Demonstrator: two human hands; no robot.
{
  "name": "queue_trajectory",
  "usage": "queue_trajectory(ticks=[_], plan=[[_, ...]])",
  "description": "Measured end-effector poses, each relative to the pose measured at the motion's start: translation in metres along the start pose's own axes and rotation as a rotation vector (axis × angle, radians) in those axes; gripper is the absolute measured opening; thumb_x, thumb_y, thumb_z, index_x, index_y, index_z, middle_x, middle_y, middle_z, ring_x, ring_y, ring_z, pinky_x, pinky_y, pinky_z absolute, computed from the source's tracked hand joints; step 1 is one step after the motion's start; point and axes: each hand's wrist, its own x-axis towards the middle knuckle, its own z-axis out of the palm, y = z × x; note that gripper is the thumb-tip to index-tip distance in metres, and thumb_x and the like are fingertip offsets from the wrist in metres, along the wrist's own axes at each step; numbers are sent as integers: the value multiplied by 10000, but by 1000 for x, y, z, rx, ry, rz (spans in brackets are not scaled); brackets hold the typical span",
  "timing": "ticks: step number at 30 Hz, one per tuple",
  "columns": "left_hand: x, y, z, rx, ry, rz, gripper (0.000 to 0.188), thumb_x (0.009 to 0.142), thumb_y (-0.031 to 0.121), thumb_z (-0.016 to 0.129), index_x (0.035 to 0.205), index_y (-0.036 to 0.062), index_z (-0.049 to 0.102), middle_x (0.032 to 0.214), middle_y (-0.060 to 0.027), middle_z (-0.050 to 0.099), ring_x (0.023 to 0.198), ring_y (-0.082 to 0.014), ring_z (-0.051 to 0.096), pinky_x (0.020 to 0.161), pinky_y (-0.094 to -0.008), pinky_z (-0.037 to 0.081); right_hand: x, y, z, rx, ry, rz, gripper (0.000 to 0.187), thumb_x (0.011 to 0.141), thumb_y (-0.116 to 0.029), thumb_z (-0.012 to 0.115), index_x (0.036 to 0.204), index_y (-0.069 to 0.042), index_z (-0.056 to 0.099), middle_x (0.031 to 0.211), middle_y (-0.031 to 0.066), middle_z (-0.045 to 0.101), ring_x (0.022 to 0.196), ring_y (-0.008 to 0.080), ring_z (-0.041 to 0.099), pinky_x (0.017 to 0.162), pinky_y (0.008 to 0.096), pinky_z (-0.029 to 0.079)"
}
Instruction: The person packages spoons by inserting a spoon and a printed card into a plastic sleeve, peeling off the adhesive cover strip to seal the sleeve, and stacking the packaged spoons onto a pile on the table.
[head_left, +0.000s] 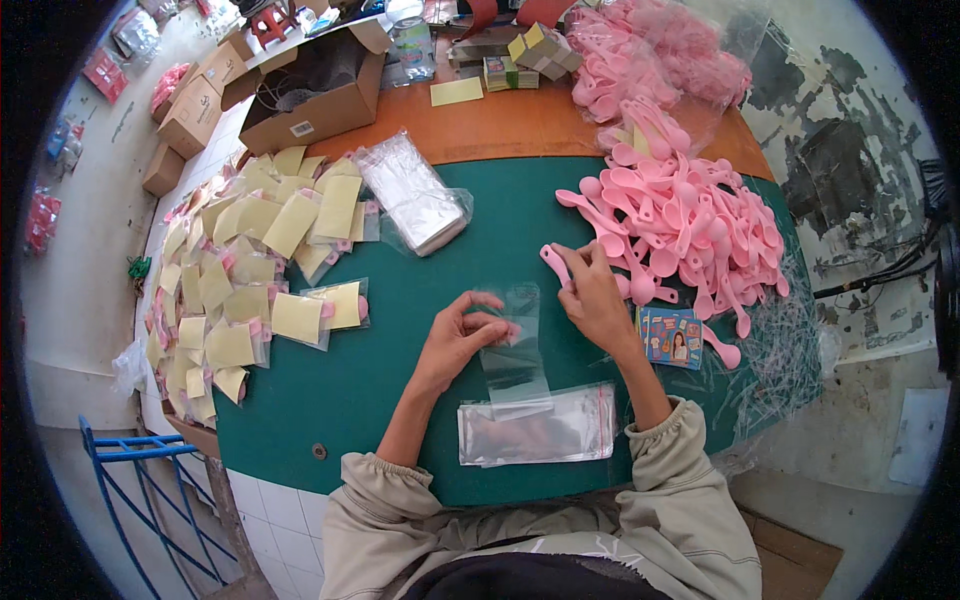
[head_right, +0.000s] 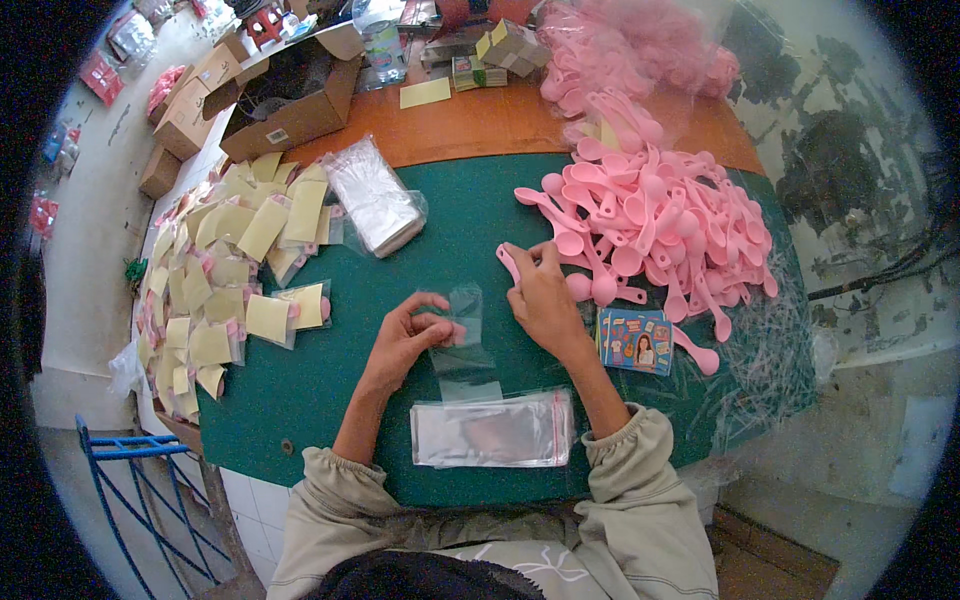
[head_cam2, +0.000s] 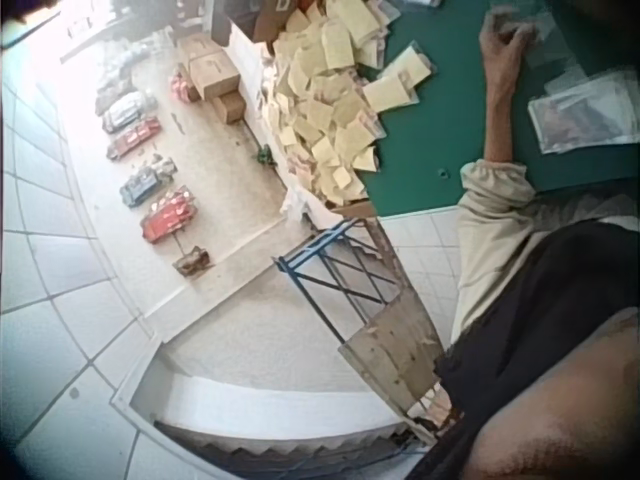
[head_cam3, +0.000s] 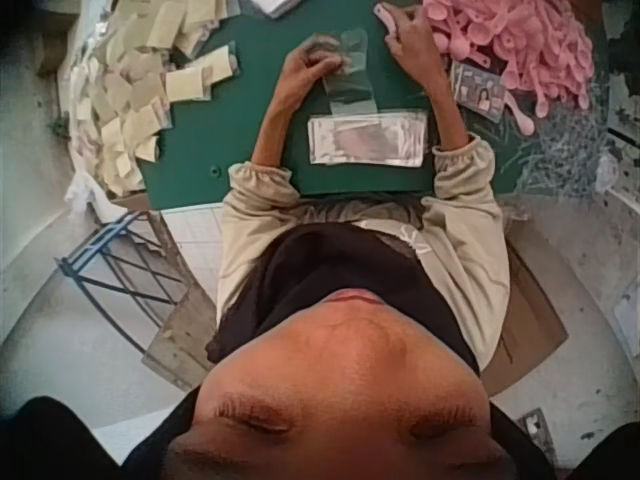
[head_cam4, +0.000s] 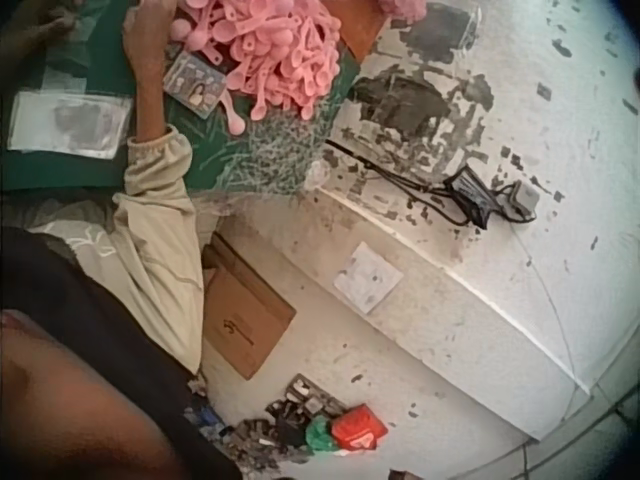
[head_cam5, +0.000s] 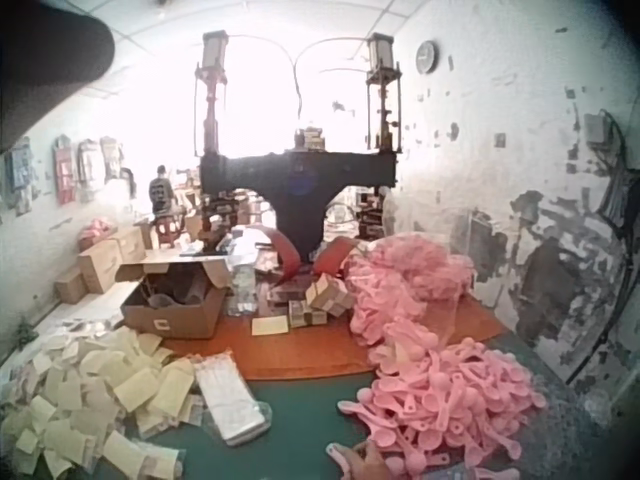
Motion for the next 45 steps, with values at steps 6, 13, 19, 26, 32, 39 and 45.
queue_trajectory(ticks=[6,13,19,26,32,39,45], plan=[[1,2,9,46,-217,-61,158,838,58,575,959,-32,528,829,-85,634,746,-99,581,687,-219,465,-11,8,5,60,55,82,519,724,-20,606,1218,-44,450,774,95,533,627,168,533,588,277,436],[-1,4,8,75,-209,-74,204,831,88,596,993,-17,531,826,-75,634,743,-100,587,685,-223,469,-7,-28,-17,903,249,57,194,858,11,475,1039,-7,408,984,95,437,803,225,627,691,297,540],[-2,5,10,159,-210,-59,221,823,89,605,1006,-13,532,841,-81,640,789,-107,602,706,-231,474,-15,-42,-14,1100,218,200,98,887,-91,492,923,-13,445,869,79,531,833,269,636,707,323,541],[-1,-5,6,105,-198,-14,245,816,84,614,1025,-24,542,905,-72,626,817,-109,596,735,-231,467,-18,-42,-5,1074,158,243,135,887,-123,507,861,6,477,768,56,554,793,225,637,680,292,531],[-3,0,9,97,-141,14,293,834,85,591,1100,-22,532,938,-53,613,862,-88,567,757,-217,450,-17,-27,-17,722,54,237,221,813,-104,614,935,-2,459,763,62,574,618,104,569,564,231,475],[-8,4,14,9,-65,42,330,880,162,540,1150,-24,507,978,-63,608,876,-85,558,762,-224,450,-23,-53,-9,630,72,140,241,798,-51,600,964,-12,428,742,90,594,680,129,610,558,247,507],[-15,19,2,304,-251,-92,319,913,249,469,1059,-6,593,828,16,599,720,-52,509,645,-215,423,-29,-42,-12,682,218,169,193,821,-69,586,942,3,454,737,94,605,685,132,620,584,253,518]])
